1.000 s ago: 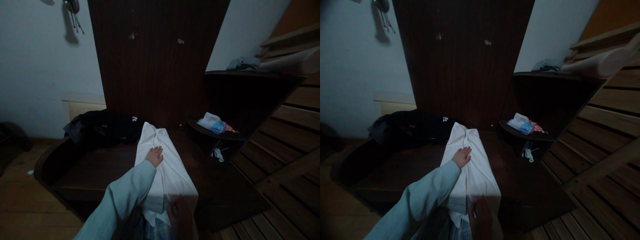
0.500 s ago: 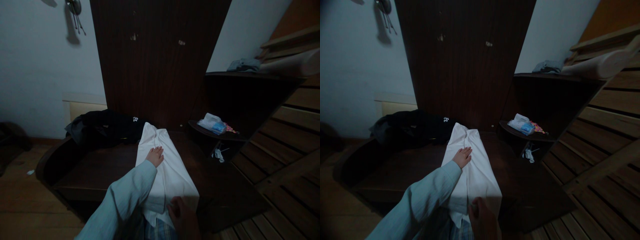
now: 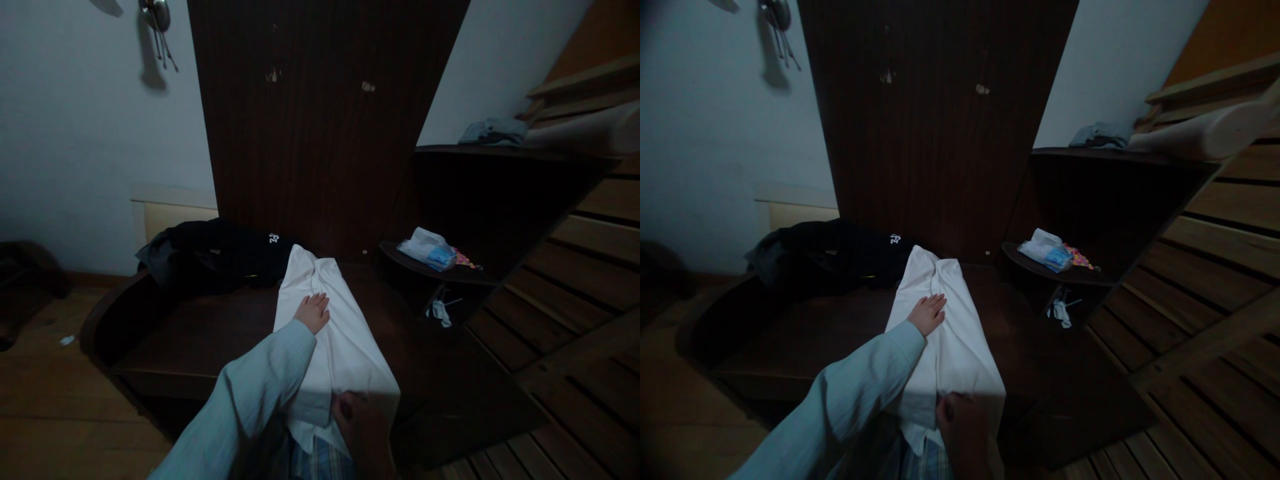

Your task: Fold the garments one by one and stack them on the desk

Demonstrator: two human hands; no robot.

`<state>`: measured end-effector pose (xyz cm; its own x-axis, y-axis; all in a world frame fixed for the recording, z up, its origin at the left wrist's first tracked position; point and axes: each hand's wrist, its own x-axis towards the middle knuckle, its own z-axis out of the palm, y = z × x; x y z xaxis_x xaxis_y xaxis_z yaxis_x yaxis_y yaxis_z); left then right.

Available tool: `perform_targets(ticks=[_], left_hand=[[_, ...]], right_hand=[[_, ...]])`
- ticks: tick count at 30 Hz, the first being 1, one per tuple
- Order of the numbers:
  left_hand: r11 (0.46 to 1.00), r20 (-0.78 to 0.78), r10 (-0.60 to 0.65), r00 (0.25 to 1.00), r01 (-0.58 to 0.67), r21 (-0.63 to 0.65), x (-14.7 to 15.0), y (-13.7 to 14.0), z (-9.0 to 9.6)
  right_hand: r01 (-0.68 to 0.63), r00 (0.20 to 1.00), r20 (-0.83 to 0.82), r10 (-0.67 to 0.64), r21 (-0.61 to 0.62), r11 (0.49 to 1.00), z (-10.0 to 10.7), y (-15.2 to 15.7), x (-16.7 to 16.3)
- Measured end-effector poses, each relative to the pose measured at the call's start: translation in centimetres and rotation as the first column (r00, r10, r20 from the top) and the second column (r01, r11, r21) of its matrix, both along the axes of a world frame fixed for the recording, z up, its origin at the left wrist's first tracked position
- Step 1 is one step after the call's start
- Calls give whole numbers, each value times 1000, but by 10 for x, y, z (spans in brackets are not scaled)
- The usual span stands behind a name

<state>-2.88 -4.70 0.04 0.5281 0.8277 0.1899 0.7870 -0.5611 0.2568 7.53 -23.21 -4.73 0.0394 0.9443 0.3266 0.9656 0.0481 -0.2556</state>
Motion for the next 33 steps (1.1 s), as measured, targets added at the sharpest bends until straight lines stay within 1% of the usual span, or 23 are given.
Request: perform_targets(ticks=[4,7,10,13,14,15,17,19,20,21,22,23,25,27,28,30,33], left_hand=[[1000,-21,10,1000,-9,12,1,1,-1],[1000,-23,15,1000,-15,23,1,2,-2],[1000,-23,12,1000,-11,22,1,1,-1],[1000,-20,0,1000,0,17,0,-1,1],[1000,-16,0,1000,0,18,-1,-1,1],[1000,-10,0,1000,0,21,-1,-1,2],[999,8,0,1000,-1,37,-2,-2,3],[998,27,-11,1000,10,55,-2,-2,3],[998,34,-21,999,19,60,-2,-2,2],[998,38,-28,999,26,56,-2,-2,2],[998,40,-31,999,29,48,-1,-2,2],[999,38,-27,999,26,37,-1,-2,1],[1000,24,-10,1000,9,17,0,-2,0],[1000,-2,3,1000,-3,7,0,-2,-1],[1000,-15,4,1000,-4,4,1,-2,-1],[1000,-35,1,999,-1,-5,1,-2,0],[1000,-45,-15,999,14,-15,0,-6,2]], right_hand=[[17,1000,-24,-18,-56,998,10,-6,4],[-15,997,-74,7,-109,994,21,-10,4],[-117,986,-138,90,-206,972,28,-10,1],[-265,936,-306,173,-291,919,36,-4,2],[-298,911,-371,180,-290,910,40,-1,6],[-310,888,-423,178,-267,912,45,2,12],[-272,866,-473,166,-165,948,55,11,29],[-209,877,-446,180,-18,978,61,23,49],[-205,891,-404,209,52,977,62,29,58],[-234,905,-342,253,97,967,60,36,66],[-277,917,-266,298,113,954,57,43,72],[-325,923,-184,337,93,941,52,49,76],[-370,928,-49,369,-18,929,40,58,81],[-343,937,34,349,-113,933,28,62,82],[-327,940,59,337,-135,935,24,63,83],[-316,939,93,331,-140,938,17,62,83],[-314,935,136,327,-108,943,12,56,84]])
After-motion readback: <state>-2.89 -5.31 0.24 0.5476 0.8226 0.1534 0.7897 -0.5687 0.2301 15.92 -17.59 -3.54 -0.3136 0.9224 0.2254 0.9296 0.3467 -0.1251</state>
